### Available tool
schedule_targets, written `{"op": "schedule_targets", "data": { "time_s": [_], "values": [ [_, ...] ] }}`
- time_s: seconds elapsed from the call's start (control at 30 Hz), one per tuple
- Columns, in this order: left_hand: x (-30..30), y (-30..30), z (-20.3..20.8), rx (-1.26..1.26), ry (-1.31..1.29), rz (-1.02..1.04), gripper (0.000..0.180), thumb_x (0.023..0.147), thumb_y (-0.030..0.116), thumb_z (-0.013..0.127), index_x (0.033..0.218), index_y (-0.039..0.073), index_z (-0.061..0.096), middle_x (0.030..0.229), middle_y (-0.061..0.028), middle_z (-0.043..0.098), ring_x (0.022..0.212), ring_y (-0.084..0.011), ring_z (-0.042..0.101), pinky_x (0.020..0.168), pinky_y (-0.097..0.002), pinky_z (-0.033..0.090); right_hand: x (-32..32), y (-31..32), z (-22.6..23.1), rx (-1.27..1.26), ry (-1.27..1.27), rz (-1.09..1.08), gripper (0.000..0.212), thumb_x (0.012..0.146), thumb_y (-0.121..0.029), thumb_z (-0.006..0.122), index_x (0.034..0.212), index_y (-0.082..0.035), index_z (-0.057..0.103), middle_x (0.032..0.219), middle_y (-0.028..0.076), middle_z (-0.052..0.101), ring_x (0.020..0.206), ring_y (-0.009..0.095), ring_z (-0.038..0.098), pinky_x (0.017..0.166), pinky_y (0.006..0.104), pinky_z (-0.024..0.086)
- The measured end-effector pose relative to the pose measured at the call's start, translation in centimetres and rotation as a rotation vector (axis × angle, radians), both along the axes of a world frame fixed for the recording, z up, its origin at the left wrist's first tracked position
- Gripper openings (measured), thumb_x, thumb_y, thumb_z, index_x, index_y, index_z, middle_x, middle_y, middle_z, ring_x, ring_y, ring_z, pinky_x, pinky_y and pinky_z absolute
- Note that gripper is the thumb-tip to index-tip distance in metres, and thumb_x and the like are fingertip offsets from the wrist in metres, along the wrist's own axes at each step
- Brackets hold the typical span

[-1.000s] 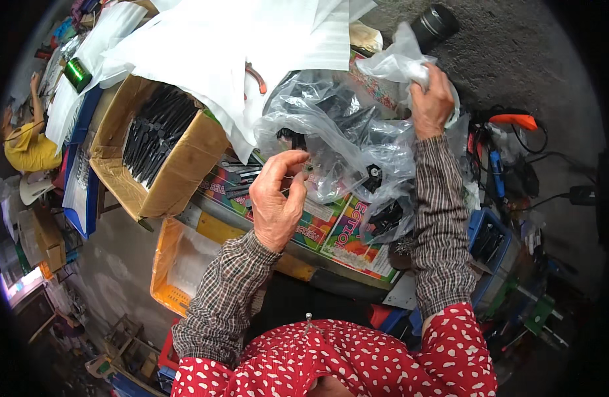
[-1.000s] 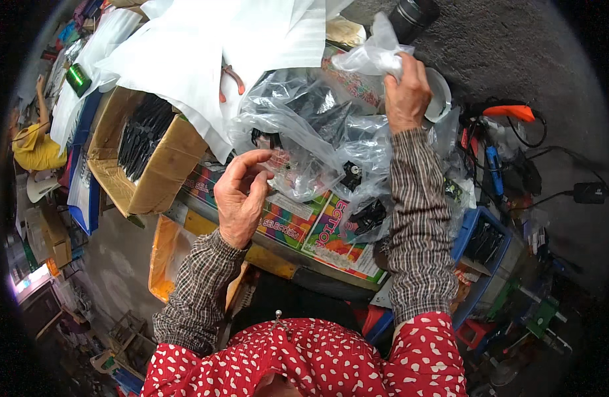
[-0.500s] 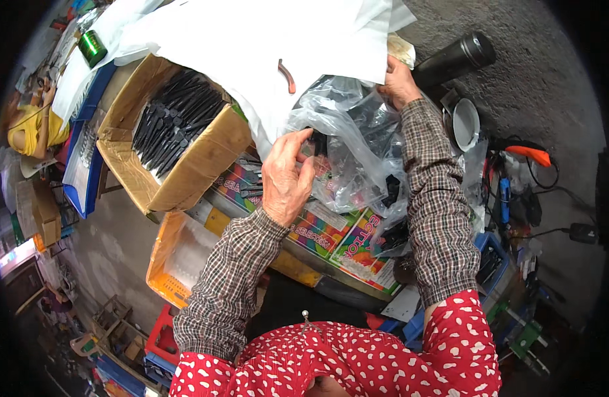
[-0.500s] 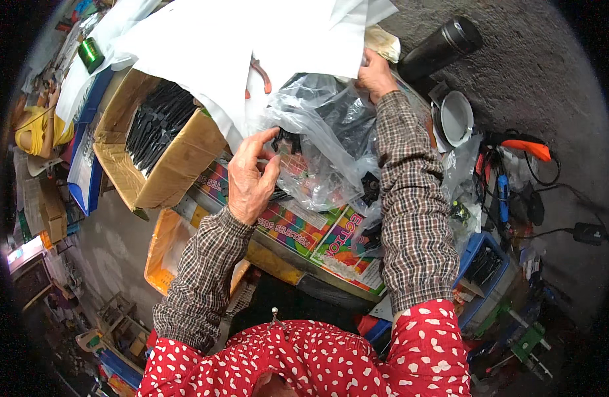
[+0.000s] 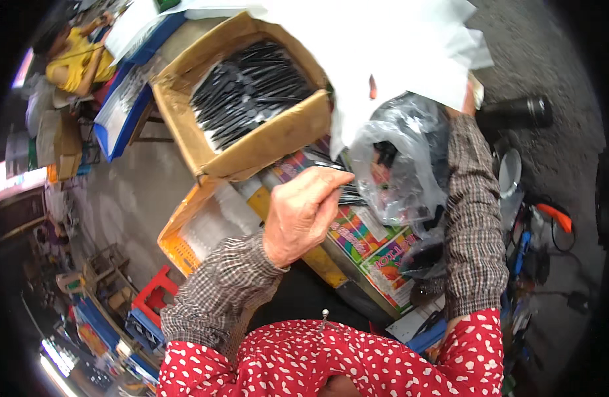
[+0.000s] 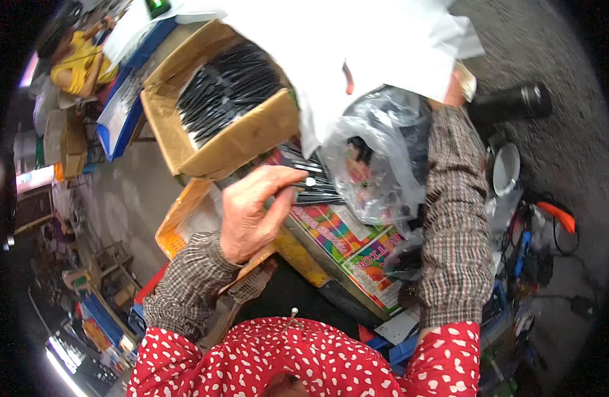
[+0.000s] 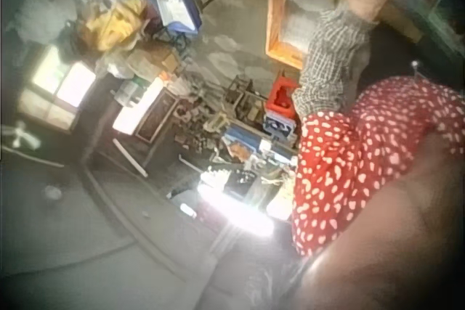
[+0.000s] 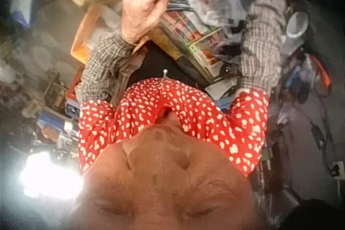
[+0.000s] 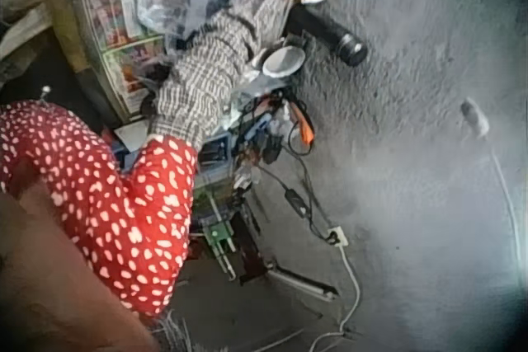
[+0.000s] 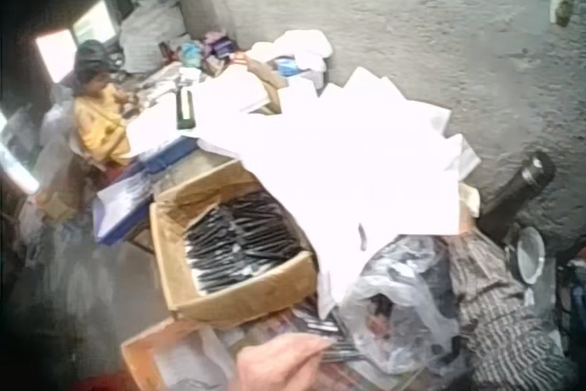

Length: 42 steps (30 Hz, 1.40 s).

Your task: The person assembles black plastic propeller components by hand at a workshop table, using a small applicator tool.

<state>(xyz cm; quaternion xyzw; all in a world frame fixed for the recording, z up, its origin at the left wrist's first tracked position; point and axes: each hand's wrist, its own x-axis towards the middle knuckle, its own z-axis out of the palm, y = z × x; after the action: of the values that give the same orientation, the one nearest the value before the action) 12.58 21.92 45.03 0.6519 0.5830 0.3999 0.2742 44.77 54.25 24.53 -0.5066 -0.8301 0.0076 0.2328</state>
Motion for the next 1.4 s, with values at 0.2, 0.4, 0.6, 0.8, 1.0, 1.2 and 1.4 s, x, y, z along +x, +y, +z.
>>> {"op": "schedule_targets", "data": {
  "time_s": [0.2,0.4,0.6,0.8,1.0,1.2,1.4],
  "values": [
    [-7.8,2.9,2.5,0.061,0.128,0.220,0.017,0.085,-0.004,0.060,0.098,-0.001,0.069,0.085,-0.0106,0.069,0.071,-0.0151,0.066,0.064,-0.0257,0.051,2.2,-2.3,5.1,-0.551,0.810,-0.270,0.041,0.092,-0.025,0.060,0.124,0.001,0.059,0.110,0.012,0.067,0.083,0.019,0.066,0.070,0.0311,0.053],
    [-15.9,7.0,-2.8,-0.055,0.334,0.174,0.018,0.084,0.006,0.061,0.099,-0.001,0.069,0.083,-0.0133,0.069,0.075,-0.0185,0.067,0.069,-0.0301,0.052,0.2,-7.0,10.3,-0.542,0.692,-0.452,0.054,0.086,-0.015,0.068,0.134,0.001,0.050,0.108,0.011,0.064,0.062,0.011,0.059,0.046,0.0226,0.045],
    [-15.3,11.6,-5.8,-0.154,0.644,-0.019,0.037,0.077,0.013,0.069,0.112,0.008,0.063,0.098,-0.0140,0.065,0.092,-0.0328,0.062,0.083,-0.0410,0.051,1.9,-9.7,10.9,-0.362,0.580,-0.509,0.045,0.088,-0.019,0.067,0.128,0.000,0.055,0.112,0.016,0.060,0.078,0.017,0.065,0.056,0.0274,0.053],
    [-15.2,14.3,-7.0,-0.131,0.840,-0.035,0.065,0.073,0.026,0.076,0.129,0.004,0.051,0.130,-0.0170,0.051,0.121,-0.0352,0.048,0.098,-0.0428,0.044,-0.9,-12.9,13.2,-0.107,0.341,-0.476,0.038,0.091,-0.020,0.064,0.125,-0.003,0.059,0.118,0.013,0.054,0.090,0.019,0.062,0.073,0.0303,0.053],
    [-14.5,14.9,-8.5,-0.161,0.967,-0.067,0.094,0.069,0.042,0.080,0.143,0.004,0.035,0.146,-0.0168,0.039,0.136,-0.0336,0.035,0.105,-0.0528,0.033,-2.9,-14.6,13.6,-0.086,0.377,-0.408,0.036,0.091,-0.020,0.065,0.122,-0.003,0.061,0.117,0.012,0.053,0.091,0.019,0.061,0.076,0.0321,0.053],
    [-14.5,16.3,-8.4,-0.229,0.938,-0.110,0.097,0.066,0.041,0.081,0.142,0.002,0.036,0.142,-0.0174,0.042,0.132,-0.0336,0.038,0.104,-0.0498,0.034,-3.6,-15.2,13.6,-0.086,0.404,-0.380,0.032,0.091,-0.015,0.064,0.120,-0.002,0.062,0.115,0.011,0.056,0.093,0.019,0.062,0.075,0.0314,0.053],
    [-13.9,16.8,-7.5,-0.271,0.935,-0.102,0.087,0.063,0.032,0.078,0.136,0.000,0.044,0.123,-0.0205,0.051,0.117,-0.0357,0.047,0.099,-0.0469,0.040,-4.8,-16.0,14.0,-0.133,0.432,-0.377,0.027,0.091,-0.014,0.064,0.116,-0.003,0.064,0.112,0.010,0.060,0.092,0.019,0.063,0.074,0.0302,0.053]
  ]
}}
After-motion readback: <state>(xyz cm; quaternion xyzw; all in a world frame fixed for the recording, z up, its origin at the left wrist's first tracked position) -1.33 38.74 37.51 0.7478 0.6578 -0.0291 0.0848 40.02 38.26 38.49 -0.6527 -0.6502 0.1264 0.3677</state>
